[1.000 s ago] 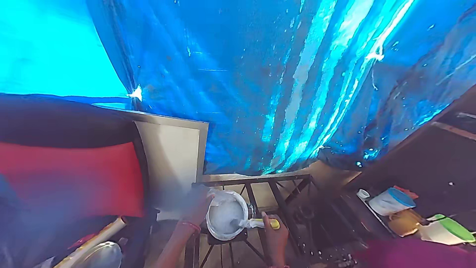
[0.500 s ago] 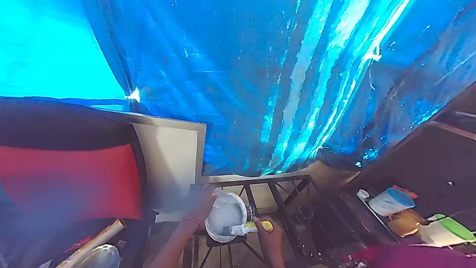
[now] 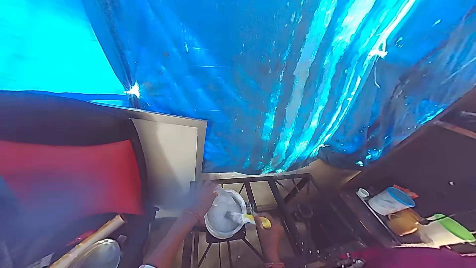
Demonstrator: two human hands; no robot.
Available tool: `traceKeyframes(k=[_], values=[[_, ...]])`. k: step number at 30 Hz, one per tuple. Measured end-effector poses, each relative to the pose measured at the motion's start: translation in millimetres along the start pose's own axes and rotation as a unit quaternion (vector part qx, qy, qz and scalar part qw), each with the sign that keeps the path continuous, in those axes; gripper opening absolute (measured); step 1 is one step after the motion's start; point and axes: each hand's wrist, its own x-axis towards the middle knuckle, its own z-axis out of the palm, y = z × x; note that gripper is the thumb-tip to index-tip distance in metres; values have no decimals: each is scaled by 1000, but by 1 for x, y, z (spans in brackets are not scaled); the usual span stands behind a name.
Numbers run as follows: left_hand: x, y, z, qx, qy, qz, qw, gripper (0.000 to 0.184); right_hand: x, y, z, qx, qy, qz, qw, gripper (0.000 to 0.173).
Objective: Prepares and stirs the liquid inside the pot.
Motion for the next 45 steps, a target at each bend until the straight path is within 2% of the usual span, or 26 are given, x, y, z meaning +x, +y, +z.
traceKeyframes(k=[2, 5, 7, 11, 14, 17, 20, 23, 27, 29, 31, 32, 36, 38, 41, 45], values=[[1, -3, 0, 2, 10, 9, 1000, 41, -2, -1, -1, 23, -43, 8, 999, 15], [3, -2, -1, 13, 10, 16, 1000, 41, 2, -2, -2, -11, 11, 29, 999, 19], [4, 0, -1, 28, 2, 18, 999, 40, 3, 1, 4, -23, 35, 4, 999, 19], [7, 4, -5, 30, 0, 28, 999, 38, 0, -7, 3, 4, -26, 1, 1000, 19], [7, 6, -3, 31, -1, 28, 999, 38, -1, 0, 1, -10, 25, 12, 1000, 19], [8, 6, -2, 37, -8, 24, 999, 39, -1, 0, -1, -1, -2, -30, 1000, 18], [9, 7, -2, 28, -4, 23, 999, 39, 1, -5, -4, -6, 2, 9, 1000, 18], [10, 1, -3, -3, 18, 17, 1000, 43, -1, -1, 6, -2, 44, 5, 999, 18], [4, -9, -7, -78, 53, -7, 996, 44, -11, -5, -1, 29, -25, 14, 999, 17], [-2, -16, -7, -124, 72, -13, 990, 46, -9, -6, -5, 11, 8, 37, 999, 18], [-7, -23, -3, -174, 94, -15, 980, 47, -6, 0, 1, -6, 52, 13, 999, 18], [-9, -26, 1, -200, 102, -18, 974, 46, -6, 4, 7, 5, 52, -2, 999, 18], [-17, -36, 9, -287, 139, -33, 947, 46, -11, -9, 7, 46, -39, -3, 998, 18], [-26, -38, 12, -340, 165, -47, 925, 42, -7, -13, -1, -1, -7, 6, 1000, 18], [-36, -38, 19, -453, 201, -76, 866, 35, -1, -9, 7, -24, 50, -9, 998, 19], [-42, -45, 35, -598, 228, -78, 765, 29, -4, -18, 10, 22, -72, 1, 997, 18]])
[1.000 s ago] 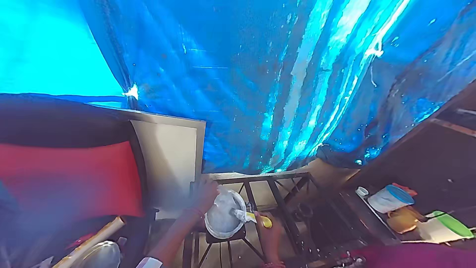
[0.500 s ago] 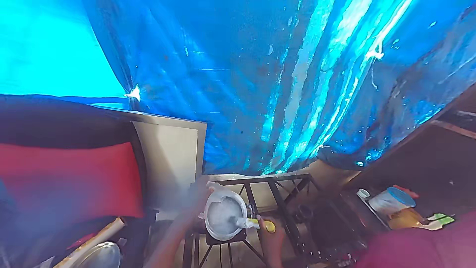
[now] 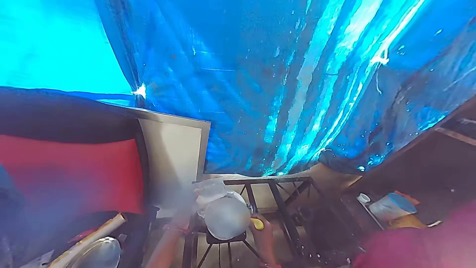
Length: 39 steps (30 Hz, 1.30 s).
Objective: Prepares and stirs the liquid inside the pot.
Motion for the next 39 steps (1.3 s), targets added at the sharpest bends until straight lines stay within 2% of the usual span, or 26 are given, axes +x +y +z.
traceKeyframes(k=[2, 6, 7, 9, 11, 14, 16, 19, 21, 23, 26, 28, 31, 34, 36, 39], values=[[1, -10, -6, -49, 16, -14, 999, 30, 1, -9, -14, -23, -8, 25, 999, 16], [-6, -17, -6, -134, 30, -53, 989, 32, 10, -4, -7, -58, 97, -2, 994, 17], [-9, -17, -4, -150, 36, -63, 986, 33, 10, -1, 0, -43, 90, -14, 995, 16], [-10, -17, -4, -178, 45, -79, 980, 33, 8, -2, 4, -20, 21, -33, 999, 17], [-8, -21, -5, -201, 56, -89, 974, 33, 6, -8, -8, -34, -32, -39, 998, 17], [-8, -28, -7, -236, 68, -100, 964, 32, 10, -17, -23, -86, 14, 6, 996, 18], [-10, -30, -7, -263, 73, -112, 956, 30, 13, -14, -13, -83, 57, 6, 995, 17], [-14, -37, -14, -285, 74, -132, 947, 30, 7, -6, 2, -34, 19, -39, 998, 16], [-16, -39, -23, -300, 80, -137, 941, 30, 2, -13, -8, -46, -20, -29, 998, 15], [-18, -40, -31, -322, 89, -133, 933, 29, 3, -19, -20, -92, -1, 5, 996, 17], [-22, -45, -37, -342, 87, -130, 926, 30, 7, -11, -10, -100, 76, -7, 992, 17], [-25, -46, -39, -350, 83, -130, 924, 29, 3, -9, 2, -67, 59, -13, 996, 16], [-27, -45, -44, -350, 74, -126, 925, 29, -3, -16, -6, -62, 6, 9, 998, 14], [-28, -47, -47, -355, 67, -116, 925, 31, 2, -13, -18, -117, 71, 19, 990, 16], [-29, -49, -47, -359, 58, -116, 924, 31, 4, -7, -9, -113, 105, 10, 988, 17], [-29, -44, -44, -359, 55, -129, 923, 30, -1, -10, 2, -75, 60, 21, 995, 14]])
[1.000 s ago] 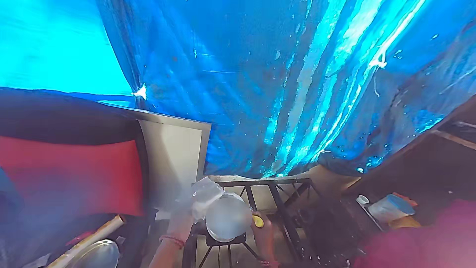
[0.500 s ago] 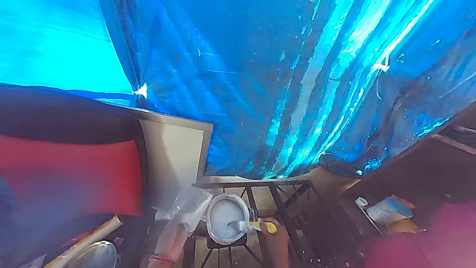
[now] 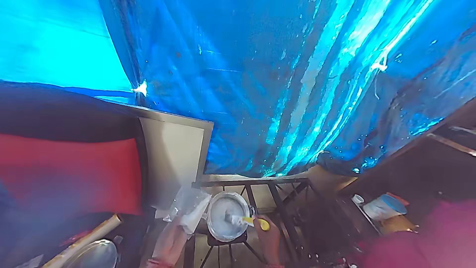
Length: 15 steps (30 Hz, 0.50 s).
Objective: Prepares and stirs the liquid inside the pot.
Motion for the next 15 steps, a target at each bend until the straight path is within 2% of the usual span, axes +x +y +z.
traceKeyframes(k=[2, 6, 11, 15], values=[[-2, 2, 5, -2, 1, -8, 1000, 29, -2, -4, -9, 8, -27, 24, 999, 14], [-2, 0, 7, 9, -13, -9, 1000, 29, 5, 0, -10, -29, 37, 10, 999, 19], [-7, 2, 9, 22, 1, -8, 1000, 28, -4, -8, -5, -7, -18, 11, 1000, 14], [-8, 2, 10, 33, 0, 1, 999, 28, 8, 2, -5, -37, 68, 17, 997, 22]])
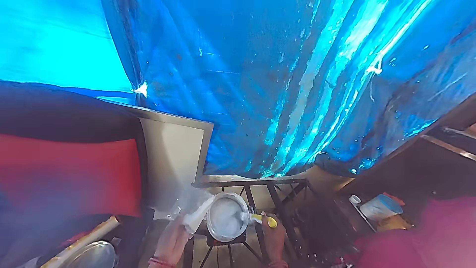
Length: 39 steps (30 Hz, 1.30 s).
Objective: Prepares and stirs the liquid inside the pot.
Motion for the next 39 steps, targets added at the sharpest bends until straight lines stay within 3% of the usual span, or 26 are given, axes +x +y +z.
traceKeyframes(k=[6, 11, 15, 20, 23, 26, 30, 35, 39], values=[[1, 0, 2, -1, 19, -2, 1000, 27, -6, -15, 2, 28, -99, -7, 995, 18], [-1, -3, 5, 32, 34, 10, 999, 29, 6, -3, 11, 27, -9, -3, 1000, 19], [-1, -2, 4, 29, 27, 16, 999, 29, -3, -15, 5, 51, -120, -16, 991, 16], [0, -3, 4, 60, 44, 14, 997, 33, 11, -9, 8, -2, -31, -20, 999, 19], [0, -4, 6, 63, 44, 9, 997, 31, 5, -9, 18, 47, -102, -63, 992, 18], [1, -3, 8, 61, 46, 11, 997, 28, 10, -16, -9, 14, -172, -67, 983, 17], [2, -6, 8, 74, 53, 18, 996, 30, 21, -19, -4, -35, -79, -51, 995, 20], [-1, -7, 15, 92, 48, 31, 994, 28, 14, -15, 0, 31, -169, -82, 982, 16], [-3, -11, 13, 118, 51, 35, 991, 31, 26, -20, -7, -31, -108, -78, 991, 19]])
